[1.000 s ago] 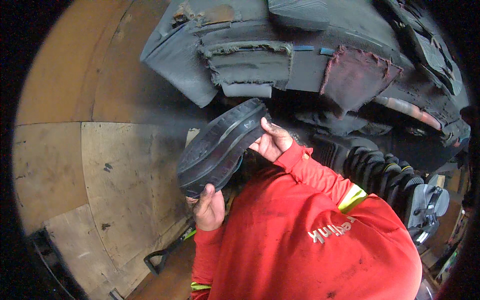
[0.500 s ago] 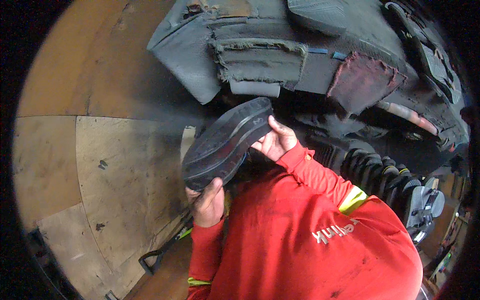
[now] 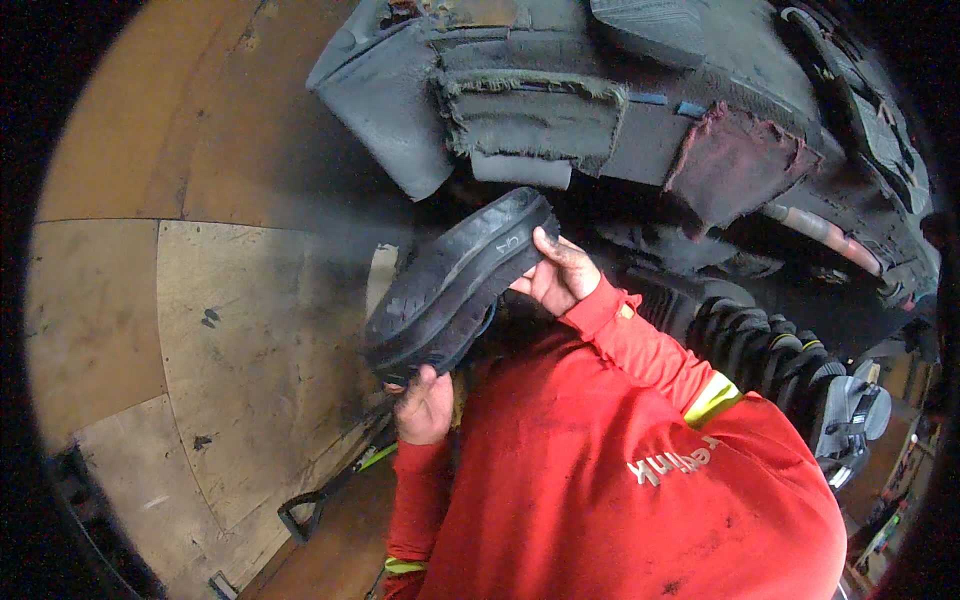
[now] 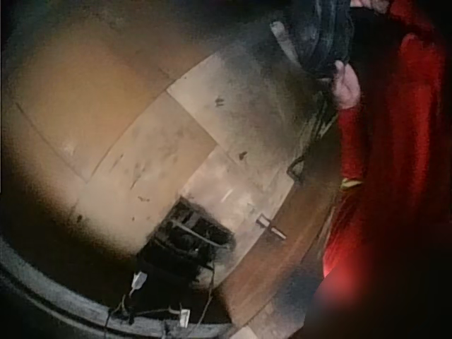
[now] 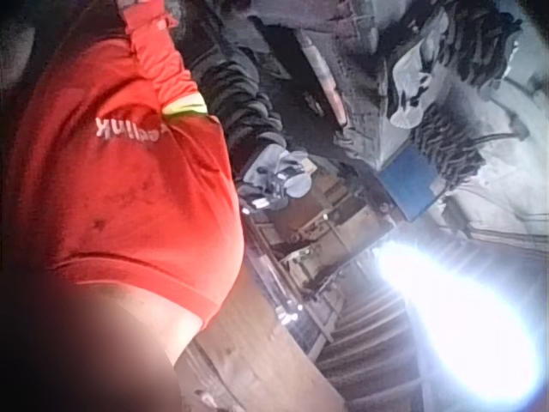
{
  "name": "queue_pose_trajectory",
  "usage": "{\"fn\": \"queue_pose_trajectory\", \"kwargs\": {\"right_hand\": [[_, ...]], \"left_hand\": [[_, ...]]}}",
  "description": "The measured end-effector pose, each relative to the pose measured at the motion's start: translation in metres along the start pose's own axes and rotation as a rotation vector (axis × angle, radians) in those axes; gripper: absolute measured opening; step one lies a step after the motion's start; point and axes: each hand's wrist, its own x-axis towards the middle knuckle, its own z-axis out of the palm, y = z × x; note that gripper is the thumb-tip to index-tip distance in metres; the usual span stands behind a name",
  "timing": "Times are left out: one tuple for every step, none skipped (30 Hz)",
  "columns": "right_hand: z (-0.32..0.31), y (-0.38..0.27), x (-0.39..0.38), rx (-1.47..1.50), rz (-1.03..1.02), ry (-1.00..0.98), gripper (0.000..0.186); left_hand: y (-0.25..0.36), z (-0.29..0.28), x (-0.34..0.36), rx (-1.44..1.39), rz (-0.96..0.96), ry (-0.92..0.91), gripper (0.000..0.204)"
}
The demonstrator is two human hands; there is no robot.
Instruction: The person repeatedly presses and rubs the sole of a flip-flop against a rough surface to shape or smooth it, then places it on a pile of similar footwear. The person continues this process with multiple flip-flops, handling them one at a time.
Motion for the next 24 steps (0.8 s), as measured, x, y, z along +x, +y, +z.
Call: {"fn": "queue_pose_trajectory", "kwargs": {"right_hand": [[0.001, 0.000, 0.000, -0.034, -0.036, 0.027, 0.041], [0.001, 0.002, 0.002, -0.095, -0.060, 0.063, 0.040], [0.001, 0.002, 0.002, -0.144, -0.094, 0.093, 0.039], [0.001, 0.004, 0.003, -0.193, -0.121, 0.151, 0.038], [0.001, 0.006, 0.003, -0.292, -0.186, 0.142, 0.037], [0.000, 0.007, 0.003, -0.395, -0.253, 0.156, 0.036], [-0.001, 0.009, 0.003, -0.507, -0.316, 0.162, 0.036], [-0.002, 0.009, 0.000, -0.567, -0.335, 0.185, 0.032], [-0.003, 0.011, -0.002, -0.547, -0.348, 0.201, 0.032], [-0.004, 0.011, -0.004, -0.540, -0.345, 0.211, 0.031], [-0.004, 0.012, -0.006, -0.526, -0.367, 0.210, 0.031], [-0.004, 0.014, -0.006, -0.506, -0.355, 0.223, 0.030], [-0.003, 0.014, -0.006, -0.504, -0.332, 0.203, 0.030], [-0.003, 0.015, -0.006, -0.485, -0.353, 0.184, 0.030], [-0.002, 0.015, -0.004, -0.474, -0.341, 0.179, 0.030], [-0.001, 0.015, -0.003, -0.467, -0.347, 0.200, 0.027], [-0.001, 0.014, -0.001, -0.366, -0.367, 0.224, 0.027], [-0.001, 0.012, 0.000, -0.279, -0.352, 0.236, 0.027], [-0.001, 0.010, 0.001, -0.192, -0.358, 0.248, 0.027], [-0.001, 0.008, 0.001, -0.117, -0.346, 0.270, 0.034], [-0.001, 0.006, 0.001, -0.082, -0.312, 0.260, 0.037], [-0.001, 0.004, 0.001, -0.047, -0.296, 0.225, 0.039], [-0.001, 0.002, 0.002, -0.014, -0.300, 0.164, 0.042], [-0.001, 0.002, 0.002, -0.052, -0.283, 0.221, 0.047]], "left_hand": [[-0.021, -0.016, -0.004, -0.050, -0.022, -0.016, 0.057], [-0.040, -0.030, -0.008, -0.175, -0.151, -0.054, 0.053], [-0.055, -0.041, -0.011, -0.155, -0.254, -0.081, 0.049], [-0.065, -0.048, -0.018, 0.026, -0.330, -0.070, 0.052], [-0.068, -0.052, -0.018, 0.206, -0.405, -0.043, 0.052], [-0.066, -0.049, -0.020, 0.267, -0.357, -0.048, 0.052], [-0.059, -0.043, -0.014, 0.324, -0.306, -0.044, 0.052], [-0.049, -0.030, -0.006, 0.378, -0.261, -0.037, 0.054], [-0.035, -0.013, 0.002, 0.436, -0.265, 0.007, 0.057], [-0.020, 0.006, 0.016, 0.509, -0.123, -0.079, 0.058], [-0.006, 0.028, 0.036, 0.590, -0.019, -0.141, 0.059], [0.004, 0.053, 0.056, 0.589, -0.015, -0.184, 0.059], [0.012, 0.079, 0.074, 0.570, 0.060, -0.254, 0.059], [0.018, 0.102, 0.093, 0.635, -0.002, -0.303, 0.055], [0.021, 0.122, 0.106, 0.643, 0.082, -0.397, 0.051], [0.022, 0.140, 0.113, 0.617, -0.006, -0.372, 0.047], [0.021, 0.155, 0.118, 0.555, -0.013, -0.372, 0.043], [0.019, 0.168, 0.123, 0.527, -0.069, -0.360, 0.039], [0.019, 0.176, 0.126, 0.560, -0.003, -0.384, 0.035], [0.018, 0.183, 0.126, 0.628, 0.010, -0.392, 0.032], [0.017, 0.187, 0.126, 0.695, 0.024, -0.396, 0.029], [0.017, 0.191, 0.125, 0.681, 0.039, -0.381, 0.026], [0.018, 0.193, 0.124, 0.731, 0.122, -0.369, 0.026], [0.019, 0.194, 0.122, 0.803, 0.164, -0.342, 0.026]]}}
